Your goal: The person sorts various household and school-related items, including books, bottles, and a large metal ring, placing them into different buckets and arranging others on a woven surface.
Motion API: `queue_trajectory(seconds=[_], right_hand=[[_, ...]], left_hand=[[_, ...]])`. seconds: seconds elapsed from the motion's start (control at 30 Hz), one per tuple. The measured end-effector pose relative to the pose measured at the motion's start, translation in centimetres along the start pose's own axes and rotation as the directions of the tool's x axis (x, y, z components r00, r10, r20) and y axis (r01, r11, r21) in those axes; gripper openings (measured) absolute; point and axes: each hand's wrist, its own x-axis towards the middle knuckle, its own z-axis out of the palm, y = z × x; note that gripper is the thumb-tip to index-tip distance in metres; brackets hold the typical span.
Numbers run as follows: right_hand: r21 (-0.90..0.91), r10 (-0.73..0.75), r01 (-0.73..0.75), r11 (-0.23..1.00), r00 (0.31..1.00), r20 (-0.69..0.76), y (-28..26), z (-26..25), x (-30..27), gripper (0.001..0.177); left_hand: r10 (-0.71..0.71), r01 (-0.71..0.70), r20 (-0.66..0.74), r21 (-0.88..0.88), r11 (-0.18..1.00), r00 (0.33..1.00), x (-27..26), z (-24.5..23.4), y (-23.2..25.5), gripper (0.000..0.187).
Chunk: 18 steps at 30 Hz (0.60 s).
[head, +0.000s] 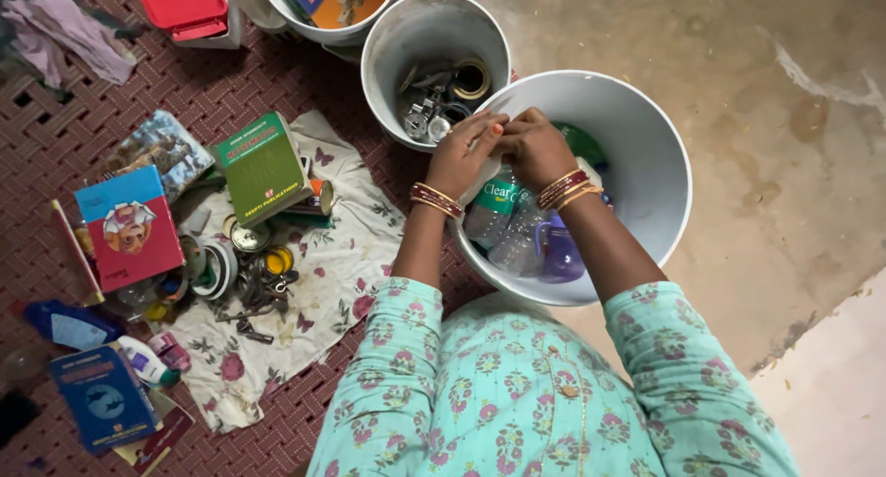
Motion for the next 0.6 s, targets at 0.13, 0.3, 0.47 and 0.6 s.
queue_trajectory(seconds=[0.13,0.3,0.47,0.6], right_hand=[[0.072,0.025,-0.023,0.997,0.999,-0.032,0.9,2.3,0.3,0.025],[0.062,0.086,-0.086,0.994,0.996,-0.011,1.6,4.0,0.3,0.026],[0.053,0.159,-0.160,0.986,0.987,0.027,2.4,4.7,-0.1,0.028],[0.083,0.208,-0.217,0.973,0.972,0.110,2.6,4.4,-0.8,0.029]], left_hand=[[0.045,-0.045,0.006,0.086,0.995,0.999,0.0,0.3,-0.4,0.044],[0.143,-0.148,0.041,0.353,0.924,0.989,-0.6,0.7,-0.6,0.052],[0.120,-0.147,0.088,0.437,0.888,0.989,-0.3,0.8,-1.1,0.050],[0.123,-0.162,0.114,0.455,0.876,0.986,-0.3,0.7,-1.3,0.047]])
